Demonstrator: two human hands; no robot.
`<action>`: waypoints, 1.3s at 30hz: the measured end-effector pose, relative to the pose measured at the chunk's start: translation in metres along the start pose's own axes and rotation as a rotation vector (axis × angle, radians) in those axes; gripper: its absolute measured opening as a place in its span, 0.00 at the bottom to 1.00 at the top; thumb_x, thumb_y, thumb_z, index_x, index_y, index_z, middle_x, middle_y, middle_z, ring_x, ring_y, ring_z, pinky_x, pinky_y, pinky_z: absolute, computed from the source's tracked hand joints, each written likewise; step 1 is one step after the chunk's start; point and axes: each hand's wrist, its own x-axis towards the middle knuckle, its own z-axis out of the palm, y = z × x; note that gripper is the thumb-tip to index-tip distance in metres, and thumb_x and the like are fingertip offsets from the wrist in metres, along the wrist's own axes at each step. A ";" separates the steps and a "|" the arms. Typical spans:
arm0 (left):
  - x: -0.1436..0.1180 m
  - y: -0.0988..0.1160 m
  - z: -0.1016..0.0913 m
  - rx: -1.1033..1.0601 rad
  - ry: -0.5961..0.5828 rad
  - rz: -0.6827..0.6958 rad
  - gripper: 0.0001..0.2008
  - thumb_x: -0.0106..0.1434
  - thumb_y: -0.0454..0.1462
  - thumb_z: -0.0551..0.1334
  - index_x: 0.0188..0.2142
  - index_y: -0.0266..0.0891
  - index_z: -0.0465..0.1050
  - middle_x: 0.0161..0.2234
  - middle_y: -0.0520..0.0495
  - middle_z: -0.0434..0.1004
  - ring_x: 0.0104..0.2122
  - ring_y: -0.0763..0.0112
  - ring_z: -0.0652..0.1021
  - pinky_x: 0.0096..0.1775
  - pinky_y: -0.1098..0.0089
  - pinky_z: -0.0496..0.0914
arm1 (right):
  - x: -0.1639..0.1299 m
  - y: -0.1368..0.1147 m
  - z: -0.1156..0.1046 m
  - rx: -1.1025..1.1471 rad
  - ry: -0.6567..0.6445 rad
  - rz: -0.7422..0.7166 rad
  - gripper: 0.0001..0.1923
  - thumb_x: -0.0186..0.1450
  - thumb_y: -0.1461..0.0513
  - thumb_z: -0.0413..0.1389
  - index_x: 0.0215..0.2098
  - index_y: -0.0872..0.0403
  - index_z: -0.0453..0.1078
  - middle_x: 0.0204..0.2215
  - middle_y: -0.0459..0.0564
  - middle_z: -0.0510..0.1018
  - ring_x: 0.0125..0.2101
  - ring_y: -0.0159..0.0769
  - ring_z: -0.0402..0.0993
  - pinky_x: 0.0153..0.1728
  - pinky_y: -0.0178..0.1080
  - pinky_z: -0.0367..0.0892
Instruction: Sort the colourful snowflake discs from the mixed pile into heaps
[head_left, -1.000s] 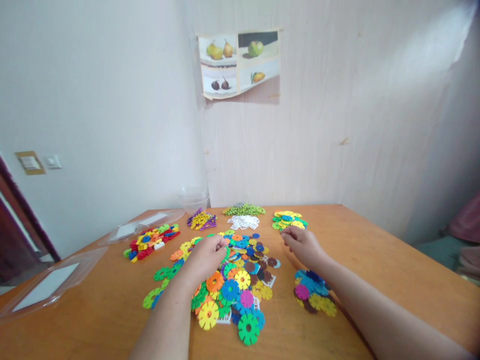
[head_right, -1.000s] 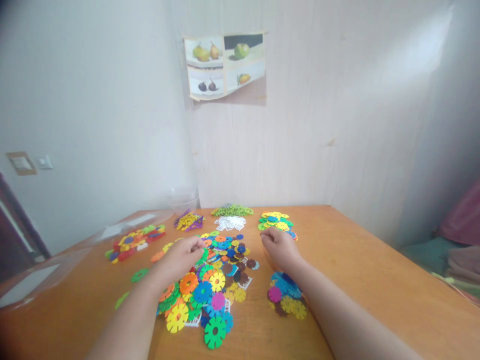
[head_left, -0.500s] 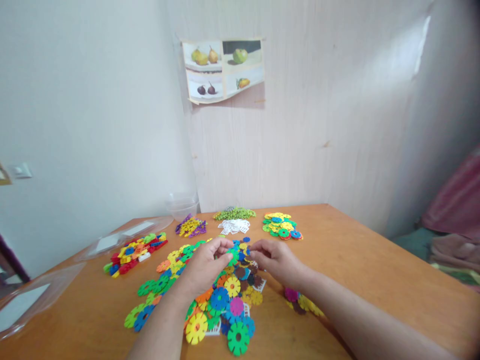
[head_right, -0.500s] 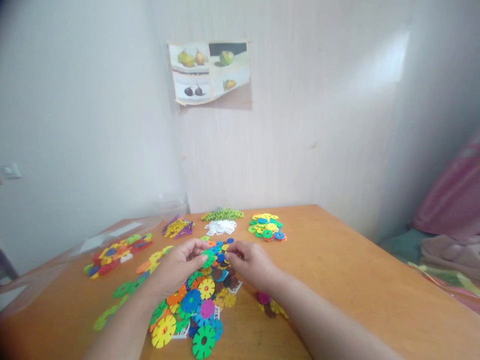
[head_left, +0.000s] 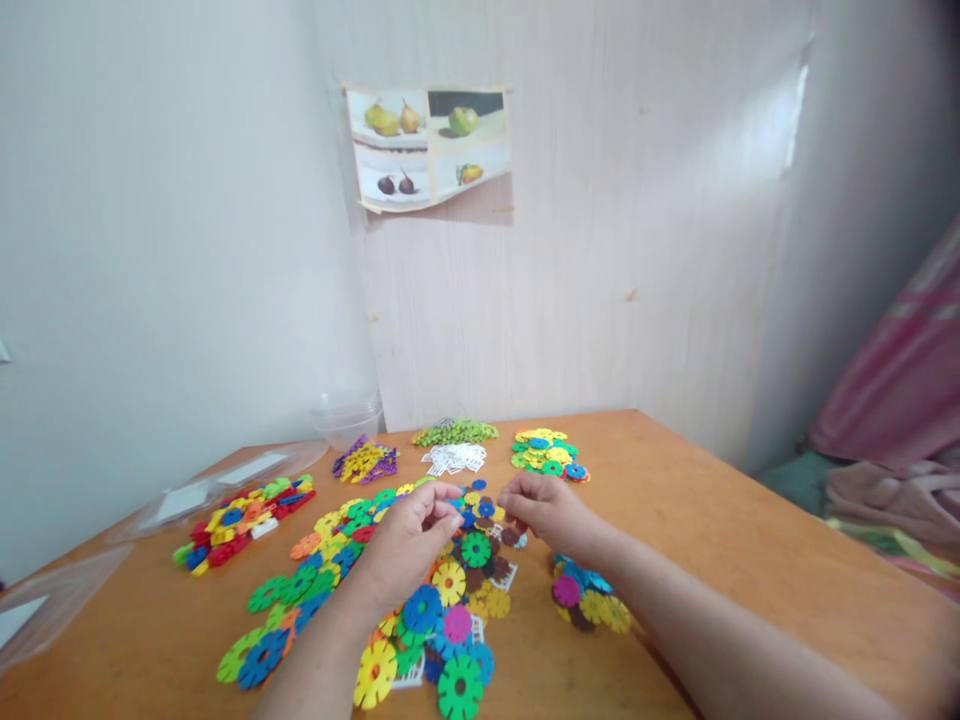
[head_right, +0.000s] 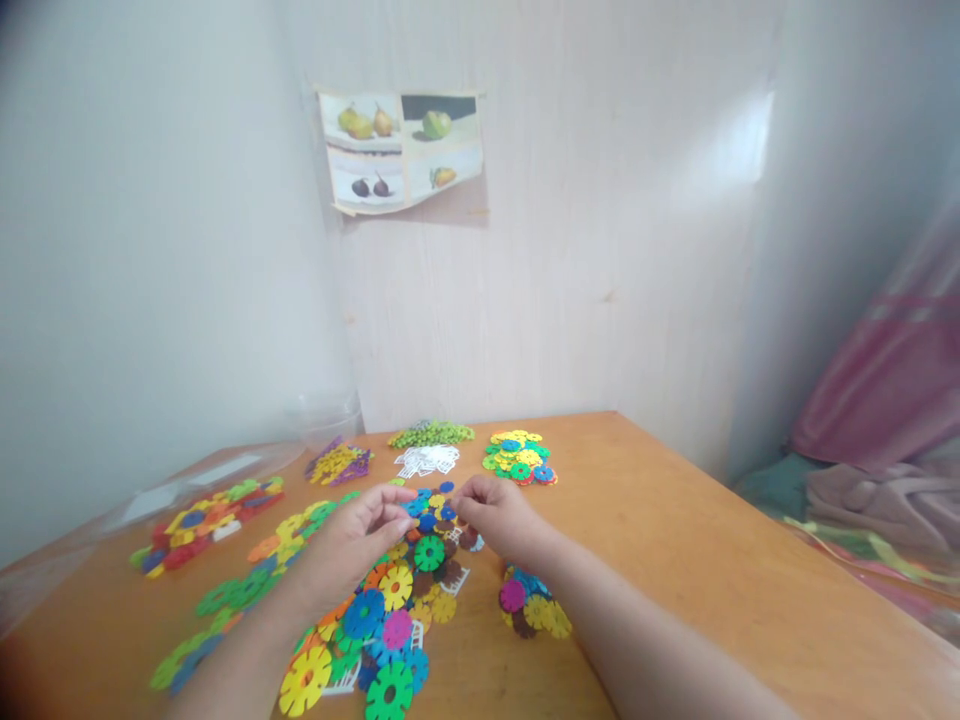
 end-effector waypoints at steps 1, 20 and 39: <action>0.000 0.000 -0.001 0.015 0.008 -0.007 0.18 0.62 0.45 0.60 0.49 0.39 0.71 0.36 0.48 0.79 0.37 0.67 0.78 0.41 0.68 0.71 | 0.000 0.000 -0.001 -0.006 0.009 -0.001 0.10 0.61 0.55 0.56 0.30 0.54 0.66 0.19 0.41 0.71 0.20 0.29 0.70 0.22 0.30 0.62; 0.004 -0.009 -0.016 0.202 0.164 -0.032 0.14 0.61 0.45 0.59 0.41 0.40 0.75 0.35 0.50 0.81 0.36 0.65 0.79 0.39 0.68 0.69 | -0.016 0.001 0.013 -1.131 -0.179 -0.355 0.11 0.62 0.55 0.57 0.35 0.51 0.76 0.35 0.51 0.77 0.39 0.40 0.69 0.38 0.36 0.59; 0.010 -0.051 -0.040 0.605 0.148 -0.152 0.14 0.59 0.44 0.59 0.41 0.41 0.76 0.41 0.45 0.80 0.43 0.61 0.78 0.39 0.70 0.68 | 0.029 0.035 -0.090 -0.126 0.696 0.108 0.08 0.57 0.58 0.56 0.29 0.56 0.72 0.19 0.45 0.72 0.20 0.30 0.65 0.20 0.31 0.58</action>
